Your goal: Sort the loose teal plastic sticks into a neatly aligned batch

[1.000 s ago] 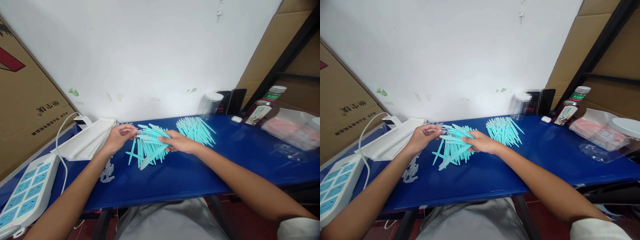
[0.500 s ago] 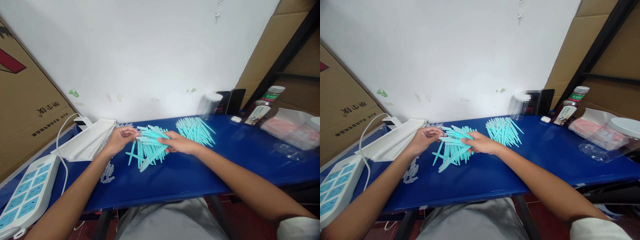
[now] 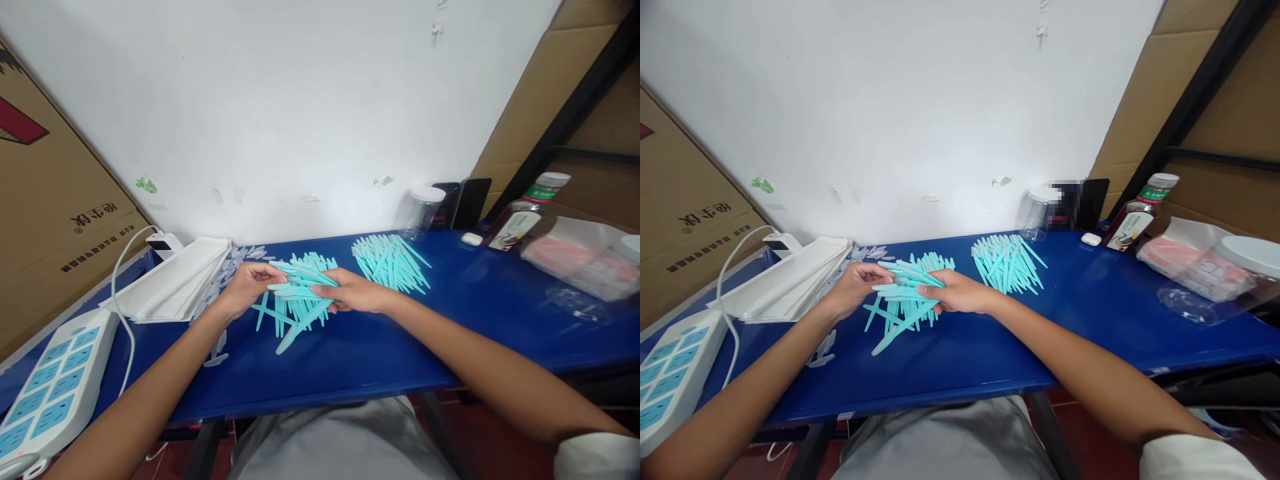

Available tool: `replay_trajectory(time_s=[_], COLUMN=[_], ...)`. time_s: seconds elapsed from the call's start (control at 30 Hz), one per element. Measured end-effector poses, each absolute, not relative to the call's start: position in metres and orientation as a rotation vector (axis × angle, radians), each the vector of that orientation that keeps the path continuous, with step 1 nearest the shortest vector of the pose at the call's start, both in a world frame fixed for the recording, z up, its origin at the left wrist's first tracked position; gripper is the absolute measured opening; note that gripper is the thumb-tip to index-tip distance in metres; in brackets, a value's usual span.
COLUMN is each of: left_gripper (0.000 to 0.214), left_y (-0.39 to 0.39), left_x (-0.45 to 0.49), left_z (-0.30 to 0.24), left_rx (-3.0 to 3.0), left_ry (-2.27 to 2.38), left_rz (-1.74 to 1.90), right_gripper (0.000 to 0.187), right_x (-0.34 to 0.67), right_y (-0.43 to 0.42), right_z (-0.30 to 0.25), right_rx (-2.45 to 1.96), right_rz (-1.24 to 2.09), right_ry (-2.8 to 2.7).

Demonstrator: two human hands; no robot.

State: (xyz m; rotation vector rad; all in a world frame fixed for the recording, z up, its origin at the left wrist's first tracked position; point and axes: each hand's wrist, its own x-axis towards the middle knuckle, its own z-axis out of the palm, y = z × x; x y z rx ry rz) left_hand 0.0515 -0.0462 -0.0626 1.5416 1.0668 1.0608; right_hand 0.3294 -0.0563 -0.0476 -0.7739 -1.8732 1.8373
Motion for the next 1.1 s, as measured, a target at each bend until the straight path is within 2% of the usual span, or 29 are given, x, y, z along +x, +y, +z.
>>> replay_trajectory(time_s=[0.17, 0.33, 0.43, 0.6, 0.7, 0.9, 1.1], left_gripper=[0.021, 0.033, 0.043, 0.029, 0.027, 0.045, 0.049], left_y=[-0.048, -0.049, -0.046, -0.030, -0.020, -0.004, 0.010], left_x=[0.056, 0.053, 0.037, -0.011, -0.036, -0.027, 0.012], left_z=[-0.061, -0.049, -0.038, -0.028, -0.031, -0.063, -0.091], left_rx=[1.508, 1.610, 1.811, 2.459, 2.589, 2.736, 2.794], left_ry=[1.060, 1.102, 1.292, 1.741, 1.916, 1.590, 1.317], left_rz=[1.046, 1.011, 0.964, 0.536, 0.463, 0.717, 0.522], right_gripper=[0.048, 0.045, 0.045, 0.045, 0.045, 0.049, 0.052], right_x=[0.330, 0.332, 0.333, 0.335, 0.335, 0.334, 0.333], right_y=[-0.056, -0.053, -0.051, -0.050, -0.050, -0.049, -0.046], right_z=[-0.047, -0.049, -0.050, -0.050, -0.051, -0.051, -0.052], right_rx=[-0.765, -0.746, -0.774, -0.821, -0.837, -0.869, -0.865], right_rz=[1.819, 1.779, 1.782, 1.773, 1.763, 1.724, 1.702], right_ry=[-1.895, -1.922, -1.884, -1.851, -1.844, -1.818, -1.788])
